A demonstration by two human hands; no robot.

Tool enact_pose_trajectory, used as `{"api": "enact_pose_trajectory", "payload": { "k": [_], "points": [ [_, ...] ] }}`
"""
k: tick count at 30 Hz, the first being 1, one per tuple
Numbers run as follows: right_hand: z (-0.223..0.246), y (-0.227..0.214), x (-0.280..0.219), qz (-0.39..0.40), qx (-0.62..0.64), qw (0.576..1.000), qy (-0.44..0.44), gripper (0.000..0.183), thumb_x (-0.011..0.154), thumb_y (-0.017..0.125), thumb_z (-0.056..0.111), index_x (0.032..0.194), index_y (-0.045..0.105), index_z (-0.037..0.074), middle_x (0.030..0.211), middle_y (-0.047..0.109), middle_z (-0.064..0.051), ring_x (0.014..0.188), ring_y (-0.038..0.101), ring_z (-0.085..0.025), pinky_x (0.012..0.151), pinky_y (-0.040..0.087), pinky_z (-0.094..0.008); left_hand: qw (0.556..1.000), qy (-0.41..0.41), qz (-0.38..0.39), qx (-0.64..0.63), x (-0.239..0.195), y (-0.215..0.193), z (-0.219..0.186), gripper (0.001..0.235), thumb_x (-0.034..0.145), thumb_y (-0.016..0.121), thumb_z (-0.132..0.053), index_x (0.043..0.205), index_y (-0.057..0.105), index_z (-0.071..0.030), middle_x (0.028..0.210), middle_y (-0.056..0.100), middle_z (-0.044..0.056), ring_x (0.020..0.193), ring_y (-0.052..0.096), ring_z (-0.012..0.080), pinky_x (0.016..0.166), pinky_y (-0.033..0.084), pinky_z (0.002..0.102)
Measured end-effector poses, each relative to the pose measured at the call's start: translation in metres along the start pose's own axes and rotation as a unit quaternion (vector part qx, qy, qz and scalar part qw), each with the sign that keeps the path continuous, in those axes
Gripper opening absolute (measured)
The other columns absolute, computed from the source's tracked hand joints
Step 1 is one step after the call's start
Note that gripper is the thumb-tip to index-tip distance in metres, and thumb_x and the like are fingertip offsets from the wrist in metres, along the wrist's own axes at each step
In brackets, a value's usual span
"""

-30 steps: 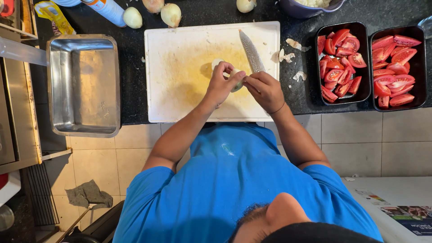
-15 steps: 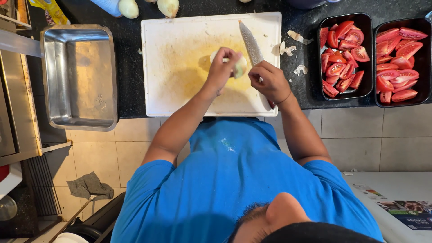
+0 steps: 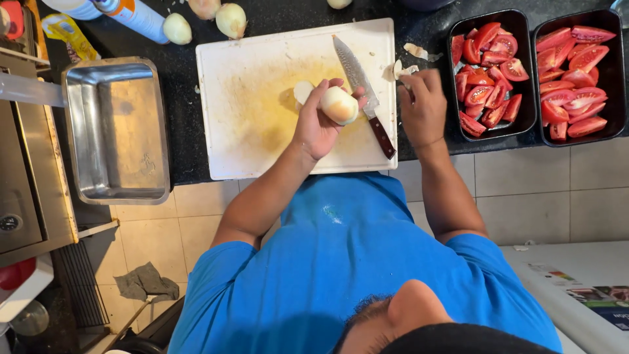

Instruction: The person picks up several onions from a box, peels off their outer skins, and then uses a knife to finely chop them on a white cutting board.

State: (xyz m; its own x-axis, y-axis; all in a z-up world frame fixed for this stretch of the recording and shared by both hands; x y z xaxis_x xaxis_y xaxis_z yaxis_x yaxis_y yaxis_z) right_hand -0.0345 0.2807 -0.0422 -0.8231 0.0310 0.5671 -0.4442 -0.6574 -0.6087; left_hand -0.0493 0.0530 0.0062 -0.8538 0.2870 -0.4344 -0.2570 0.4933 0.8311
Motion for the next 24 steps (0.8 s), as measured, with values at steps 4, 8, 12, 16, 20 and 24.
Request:
{"api": "enact_pose_trajectory", "payload": {
  "k": [4, 8, 12, 16, 20, 24],
  "points": [
    [0.075, -0.018, 0.000, -0.007, 0.205, 0.978, -0.029, 0.007, 0.098, 0.068, -0.004, 0.098, 0.070, 0.002, 0.086, 0.061, -0.011, 0.073, 0.061, -0.032, 0.067, 0.051, -0.039, 0.998, 0.050, 0.033, -0.004, -0.006, 0.001, 0.015, 0.029, 0.100, 0.069, -0.023, 0.117, 0.062, -0.001, 0.099, 0.066, 0.013, 0.116, 0.066, 0.0426, 0.111, 0.049, 0.063],
    [0.115, -0.024, -0.001, 0.004, 0.376, 0.926, 0.039, 0.029, 0.090, 0.083, 0.005, 0.107, 0.063, -0.007, 0.097, 0.053, -0.016, 0.081, 0.063, -0.028, 0.070, 0.058, -0.035, 0.977, 0.149, 0.135, 0.070, -0.010, 0.002, 0.026, 0.029, 0.100, 0.066, -0.022, 0.120, 0.054, -0.005, 0.110, 0.055, 0.009, 0.118, 0.064, 0.0326, 0.112, 0.048, 0.061],
    [0.116, -0.020, -0.003, 0.013, 0.413, 0.910, 0.048, 0.034, 0.091, 0.080, 0.003, 0.112, 0.057, -0.010, 0.099, 0.046, -0.015, 0.085, 0.064, -0.027, 0.077, 0.061, -0.038, 0.943, 0.221, 0.223, 0.109, -0.014, 0.003, 0.027, 0.027, 0.097, 0.068, -0.018, 0.116, 0.054, -0.004, 0.109, 0.049, 0.012, 0.111, 0.068, 0.0344, 0.099, 0.059, 0.057],
    [0.122, -0.025, -0.004, 0.008, 0.412, 0.910, 0.045, 0.032, 0.090, 0.081, 0.000, 0.111, 0.058, -0.011, 0.097, 0.048, -0.015, 0.087, 0.066, -0.027, 0.078, 0.061, -0.038, 0.926, 0.241, 0.260, 0.127, -0.013, -0.001, 0.025, 0.028, 0.095, 0.069, -0.017, 0.113, 0.053, -0.002, 0.107, 0.047, 0.013, 0.109, 0.068, 0.0365, 0.095, 0.061, 0.056],
    [0.127, -0.029, -0.005, -0.004, 0.402, 0.915, 0.031, 0.029, 0.091, 0.080, 0.000, 0.108, 0.059, -0.011, 0.098, 0.049, -0.016, 0.088, 0.066, -0.029, 0.079, 0.061, -0.039, 0.896, 0.281, 0.303, 0.162, -0.021, 0.007, 0.021, 0.028, 0.095, 0.070, -0.017, 0.109, 0.052, -0.002, 0.107, 0.043, 0.012, 0.111, 0.063, 0.0332, 0.102, 0.057, 0.057],
    [0.134, -0.034, -0.003, -0.005, 0.391, 0.920, 0.019, 0.025, 0.091, 0.080, 0.000, 0.103, 0.060, -0.009, 0.097, 0.051, -0.016, 0.088, 0.065, -0.028, 0.080, 0.060, -0.036, 0.866, 0.324, 0.330, 0.188, -0.024, 0.007, 0.020, 0.029, 0.094, 0.071, -0.020, 0.105, 0.051, -0.003, 0.104, 0.039, 0.010, 0.109, 0.058, 0.0301, 0.103, 0.055, 0.057]
  ]
}}
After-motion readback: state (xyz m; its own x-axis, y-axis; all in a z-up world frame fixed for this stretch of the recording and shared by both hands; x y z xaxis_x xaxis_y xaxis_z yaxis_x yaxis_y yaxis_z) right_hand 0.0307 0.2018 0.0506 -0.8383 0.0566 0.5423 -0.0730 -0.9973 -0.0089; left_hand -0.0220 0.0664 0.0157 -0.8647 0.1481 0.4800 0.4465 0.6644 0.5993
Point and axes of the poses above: each hand's wrist, its own x-axis towards the middle knuckle, its own y-axis out of the palm, z = x × y, the point moved 1 cm from there along x, towards the middle knuckle
